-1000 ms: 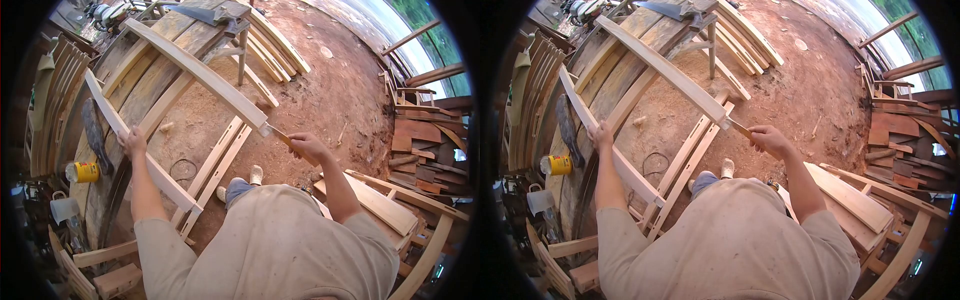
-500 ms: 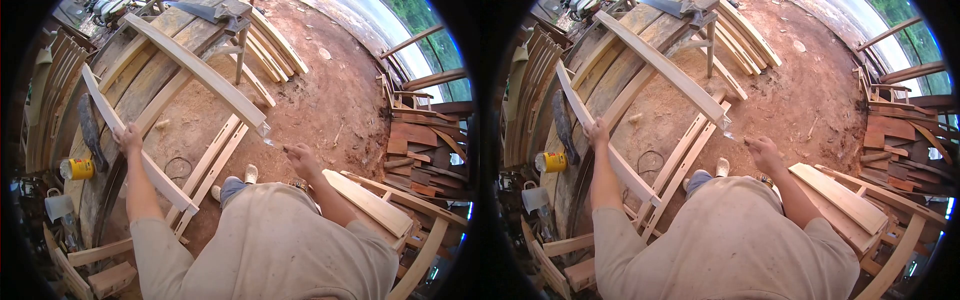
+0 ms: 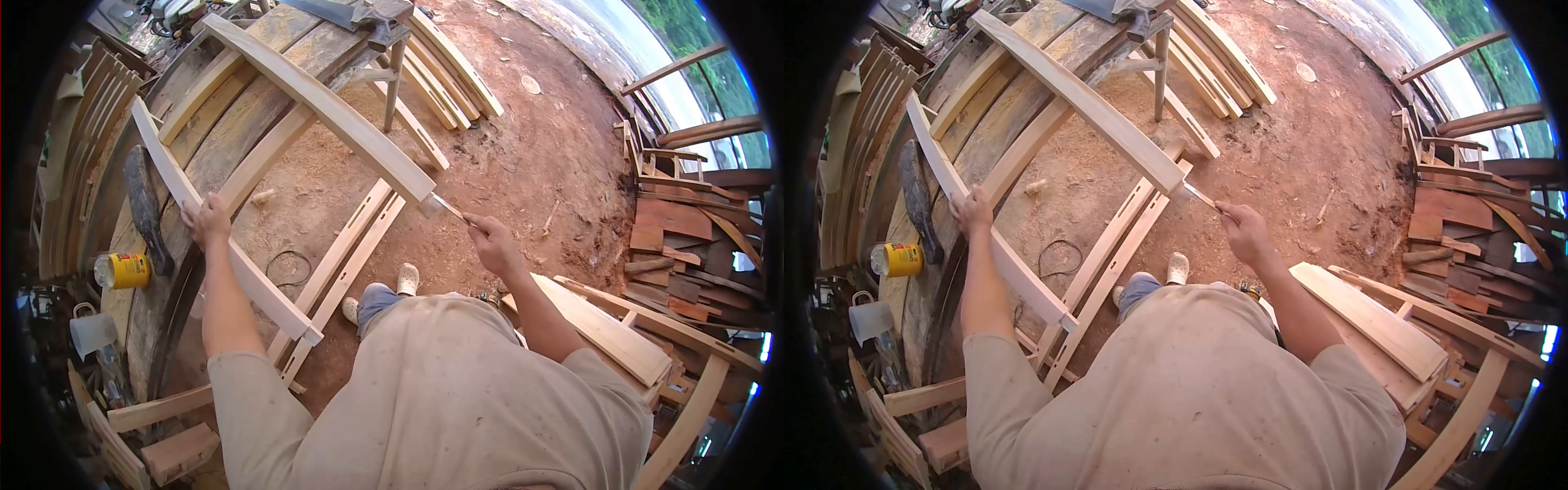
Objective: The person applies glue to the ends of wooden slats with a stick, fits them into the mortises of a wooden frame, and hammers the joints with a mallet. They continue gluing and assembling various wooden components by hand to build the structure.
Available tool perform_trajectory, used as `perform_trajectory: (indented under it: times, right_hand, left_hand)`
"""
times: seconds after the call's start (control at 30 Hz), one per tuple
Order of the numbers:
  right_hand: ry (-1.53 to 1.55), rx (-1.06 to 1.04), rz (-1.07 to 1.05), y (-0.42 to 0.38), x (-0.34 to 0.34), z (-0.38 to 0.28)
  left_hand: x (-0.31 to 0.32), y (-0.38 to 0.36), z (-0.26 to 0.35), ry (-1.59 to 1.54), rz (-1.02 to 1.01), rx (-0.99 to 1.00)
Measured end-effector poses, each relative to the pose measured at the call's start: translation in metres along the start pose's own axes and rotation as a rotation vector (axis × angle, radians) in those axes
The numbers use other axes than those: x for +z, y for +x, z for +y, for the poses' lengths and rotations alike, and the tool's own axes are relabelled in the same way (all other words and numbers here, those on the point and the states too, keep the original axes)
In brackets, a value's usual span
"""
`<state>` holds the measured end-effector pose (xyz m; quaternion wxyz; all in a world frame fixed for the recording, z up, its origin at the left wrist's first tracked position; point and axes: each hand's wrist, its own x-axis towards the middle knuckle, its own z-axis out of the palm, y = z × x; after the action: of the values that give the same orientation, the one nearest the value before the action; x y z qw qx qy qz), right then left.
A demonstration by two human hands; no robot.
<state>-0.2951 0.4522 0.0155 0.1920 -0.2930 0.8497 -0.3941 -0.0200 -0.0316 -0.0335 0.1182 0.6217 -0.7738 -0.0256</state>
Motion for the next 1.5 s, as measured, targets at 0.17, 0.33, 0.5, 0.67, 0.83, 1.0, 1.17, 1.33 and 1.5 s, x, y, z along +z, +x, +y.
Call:
perform_trajectory:
  times: [0.17,0.33,0.5,0.67,0.83,1.0,1.17,1.33,1.5]
  right_hand:
    - [-0.155,-0.105,0.049,-0.011,0.003,0.007]
    - [0.109,0.056,-0.024,-0.016,0.004,0.003]
    - [0.043,0.127,-0.037,-0.006,0.004,-0.003]
    - [0.16,0.217,-0.14,-0.006,0.008,-0.002]
    - [0.042,0.127,0.048,-0.002,0.017,-0.009]
    - [-0.04,-0.043,0.007,-0.021,0.019,-0.01]
    - [-0.045,0.079,0.114,-0.011,0.018,-0.01]
    - [-0.131,-0.199,-0.202,-0.026,0.025,-0.004]
    - [0.545,0.278,-0.144,0.006,0.005,0.04]
  left_hand:
    - [-0.001,0.001,0.001,0.0,-0.022,-0.012]
    - [-0.005,-0.002,0.004,-0.026,-0.038,-0.038]
    - [-0.005,0.0,0.002,0.022,-0.023,0.014]
    - [-0.003,0.001,0.003,0.022,0.002,-0.007]
    - [-0.006,0.0,0.004,0.008,-0.002,-0.006]
    - [-0.005,0.001,0.003,-0.015,-0.039,-0.013]
    - [-0.007,-0.001,0.005,-0.008,-0.067,-0.004]
    - [-0.001,0.007,-0.002,0.049,-0.064,0.045]
    - [-0.003,0.004,0.003,0.051,-0.101,-0.017]
